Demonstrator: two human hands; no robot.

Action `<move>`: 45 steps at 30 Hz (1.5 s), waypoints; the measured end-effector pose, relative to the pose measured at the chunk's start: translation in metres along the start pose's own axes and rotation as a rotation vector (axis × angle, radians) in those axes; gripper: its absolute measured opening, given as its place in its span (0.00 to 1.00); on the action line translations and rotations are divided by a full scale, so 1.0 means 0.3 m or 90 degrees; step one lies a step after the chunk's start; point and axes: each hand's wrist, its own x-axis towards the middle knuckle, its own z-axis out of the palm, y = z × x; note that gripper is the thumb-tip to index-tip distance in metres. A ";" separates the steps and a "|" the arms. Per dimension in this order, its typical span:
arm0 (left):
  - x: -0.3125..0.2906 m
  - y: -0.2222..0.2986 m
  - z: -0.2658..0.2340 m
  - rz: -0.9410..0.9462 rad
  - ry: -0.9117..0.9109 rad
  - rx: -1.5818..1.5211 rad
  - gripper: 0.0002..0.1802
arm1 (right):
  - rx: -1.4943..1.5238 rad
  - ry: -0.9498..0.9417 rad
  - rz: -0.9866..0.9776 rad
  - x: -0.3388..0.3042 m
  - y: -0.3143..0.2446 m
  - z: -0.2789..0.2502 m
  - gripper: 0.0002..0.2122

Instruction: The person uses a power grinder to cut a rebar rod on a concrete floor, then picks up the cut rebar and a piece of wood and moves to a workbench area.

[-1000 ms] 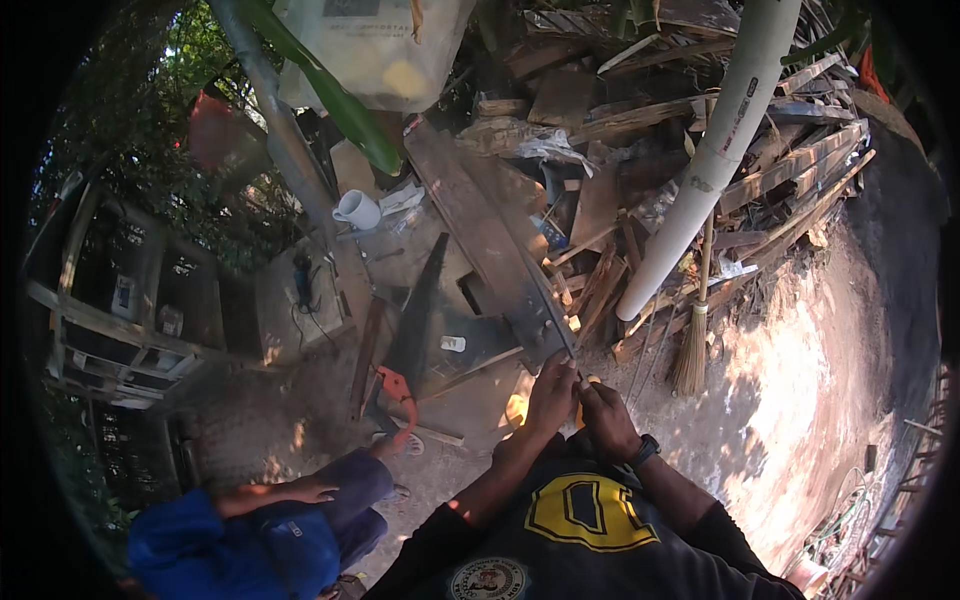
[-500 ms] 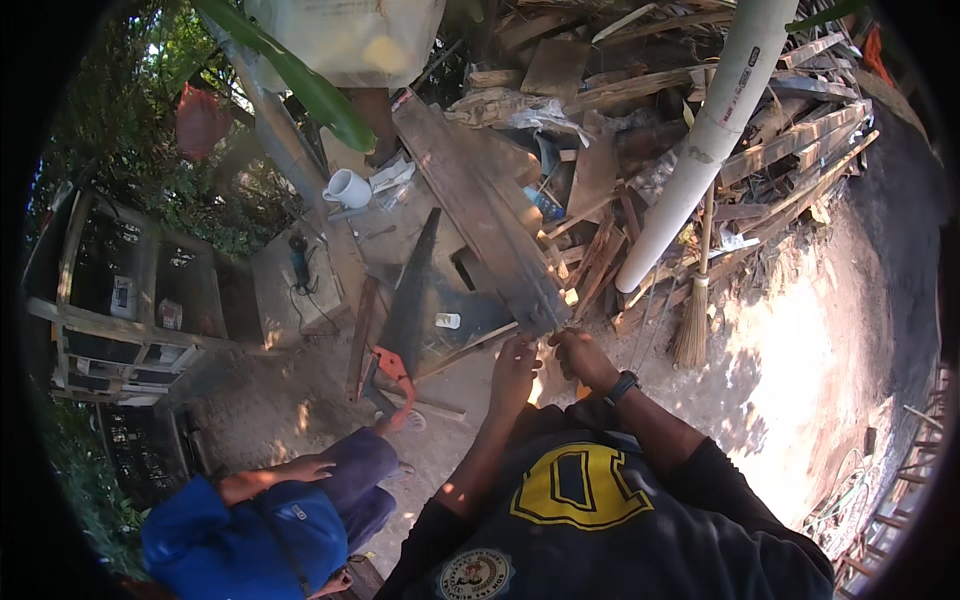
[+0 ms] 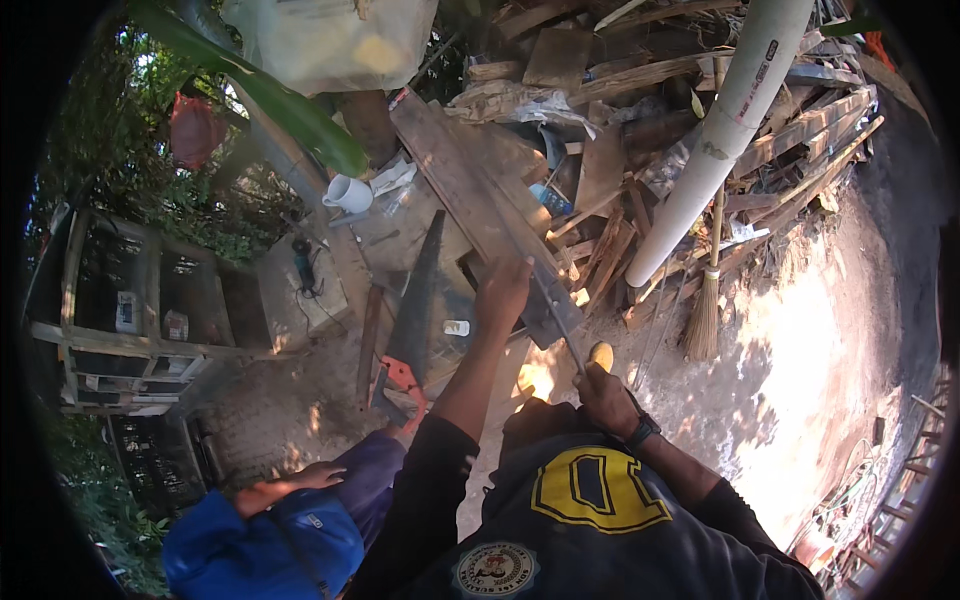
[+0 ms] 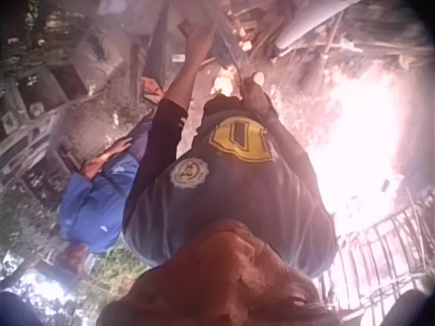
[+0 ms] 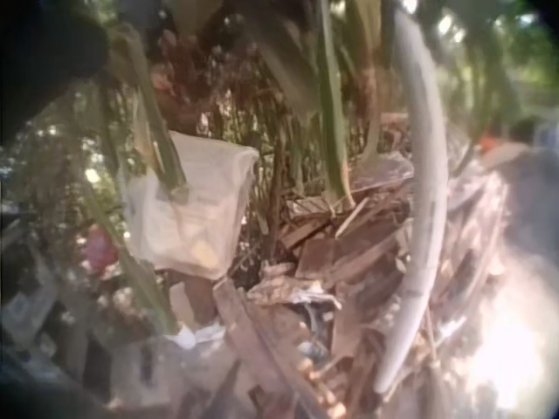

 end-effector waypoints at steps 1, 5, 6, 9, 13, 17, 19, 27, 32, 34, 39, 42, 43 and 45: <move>0.028 0.028 -0.001 0.018 -0.024 0.054 0.27 | -0.073 0.027 -0.069 -0.005 0.013 0.012 0.10; 0.132 -0.031 0.050 -0.034 -0.115 0.152 0.28 | -0.109 0.087 -0.127 -0.019 0.061 0.083 0.09; 0.145 -0.038 0.067 -0.060 -0.103 0.144 0.29 | -0.092 0.098 -0.123 -0.018 0.058 0.086 0.09; 0.150 -0.068 0.090 0.028 -0.064 0.162 0.26 | -0.042 0.109 -0.116 -0.020 0.042 0.082 0.08; 0.182 -0.036 0.053 0.017 -0.064 0.127 0.24 | 0.001 0.124 -0.086 0.037 -0.109 -0.021 0.09; 0.303 0.022 0.016 0.013 -0.056 0.096 0.24 | -0.013 0.084 0.023 0.113 -0.141 -0.038 0.12; 0.344 0.033 0.001 0.027 -0.058 0.108 0.25 | 0.025 0.108 0.112 0.161 -0.132 -0.002 0.11; 0.429 -0.054 0.005 0.012 -0.102 0.171 0.25 | -0.054 0.147 0.068 0.211 -0.083 0.085 0.14; 0.400 -0.095 0.008 0.006 -0.057 0.092 0.24 | -0.164 0.144 -0.131 0.212 -0.067 0.065 0.13; 0.379 -0.079 0.015 0.011 -0.060 0.021 0.24 | -0.026 0.038 0.124 0.187 -0.155 -0.018 0.10; 0.233 0.071 0.002 0.039 -0.082 -0.151 0.23 | -0.045 -0.041 0.107 0.062 -0.126 -0.106 0.12; 0.235 0.067 0.016 0.048 -0.075 -0.114 0.23 | -0.065 -0.044 0.021 0.028 -0.088 -0.096 0.12; 0.235 0.079 0.018 0.040 -0.073 -0.099 0.23 | -0.100 -0.003 -0.035 0.023 -0.073 -0.085 0.09; 0.255 0.095 0.002 0.024 -0.070 -0.065 0.22 | -0.166 0.078 -0.148 0.030 -0.055 -0.047 0.12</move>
